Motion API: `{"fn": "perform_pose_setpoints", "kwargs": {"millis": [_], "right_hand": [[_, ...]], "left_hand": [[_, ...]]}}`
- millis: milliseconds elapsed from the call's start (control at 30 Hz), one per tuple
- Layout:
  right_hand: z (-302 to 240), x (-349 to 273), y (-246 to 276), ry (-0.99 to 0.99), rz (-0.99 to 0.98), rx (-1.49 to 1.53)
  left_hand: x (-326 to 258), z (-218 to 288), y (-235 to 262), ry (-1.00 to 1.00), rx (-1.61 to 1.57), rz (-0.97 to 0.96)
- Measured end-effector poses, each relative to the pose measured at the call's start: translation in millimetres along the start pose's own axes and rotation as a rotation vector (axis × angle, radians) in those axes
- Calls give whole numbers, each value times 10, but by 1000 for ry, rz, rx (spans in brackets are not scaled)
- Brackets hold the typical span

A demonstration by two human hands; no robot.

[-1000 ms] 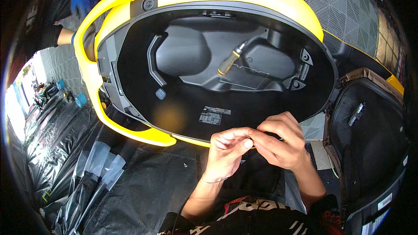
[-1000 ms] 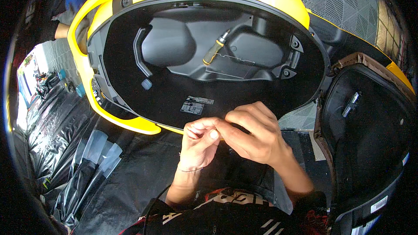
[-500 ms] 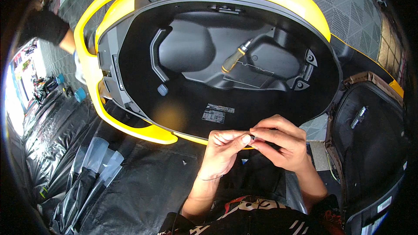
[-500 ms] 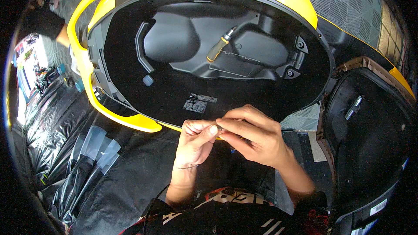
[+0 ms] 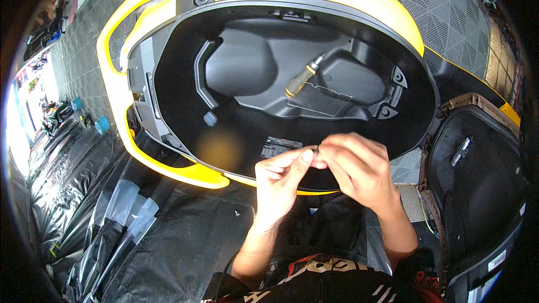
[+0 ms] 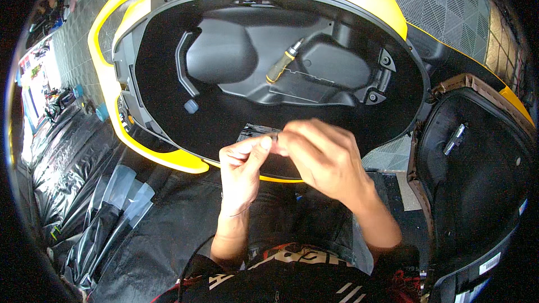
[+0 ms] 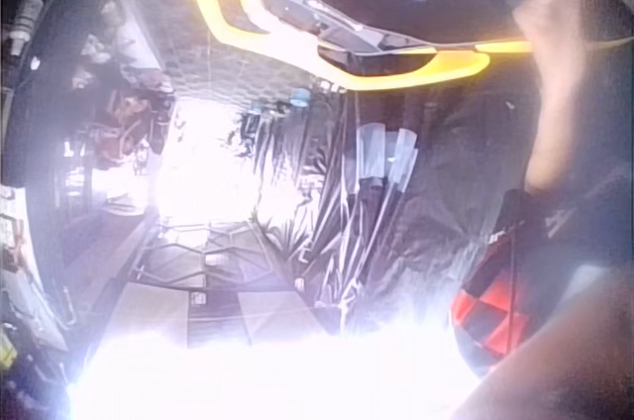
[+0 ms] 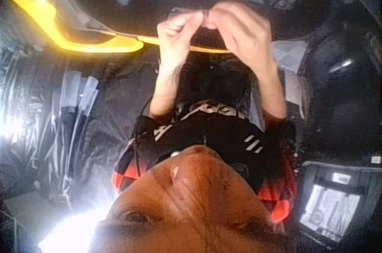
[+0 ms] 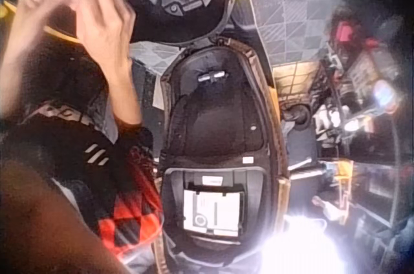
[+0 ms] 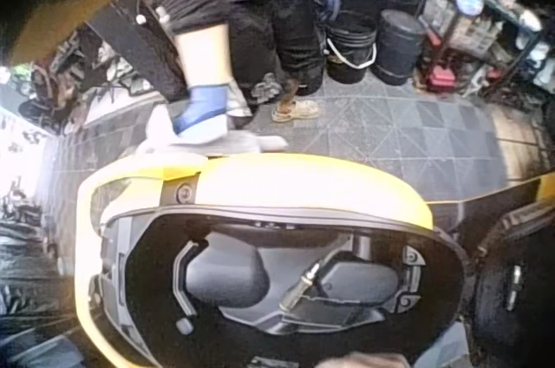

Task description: The person uses a screwdriver to tighten screws on a yellow motorcycle part, then handles small black plastic clips and inserts them into the part. The person continues to adjust and secure components inside the part.

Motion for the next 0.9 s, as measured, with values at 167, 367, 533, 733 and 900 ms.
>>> {"fn": "perform_pose_setpoints", "kwargs": {"millis": [167,367,533,733,900], "right_hand": [[685,505,-99,-414,184,510],[939,1025,-236,-541,425,1035],[917,1045,-350,-597,561,1242],[805,1086,-615,-667,680,1697],[694,1169,-719,-701,785,1996]], "left_hand": [[124,160,140,-147,160,59],[96,268,518,-260,543,65],[223,387,879,-315,760,88],[455,576,1091,-423,991,18],[571,644,1129,-500,1045,-75]]}}
Point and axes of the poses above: each hand's wrist, its own x-axis towards the middle knuckle, its own y-axis out of the back of the hand, z = x × y, the point moved 8 cm from there along x, towards the middle knuckle, and after that the axes turned 14 degrees about -y, right-handed, at the moved point
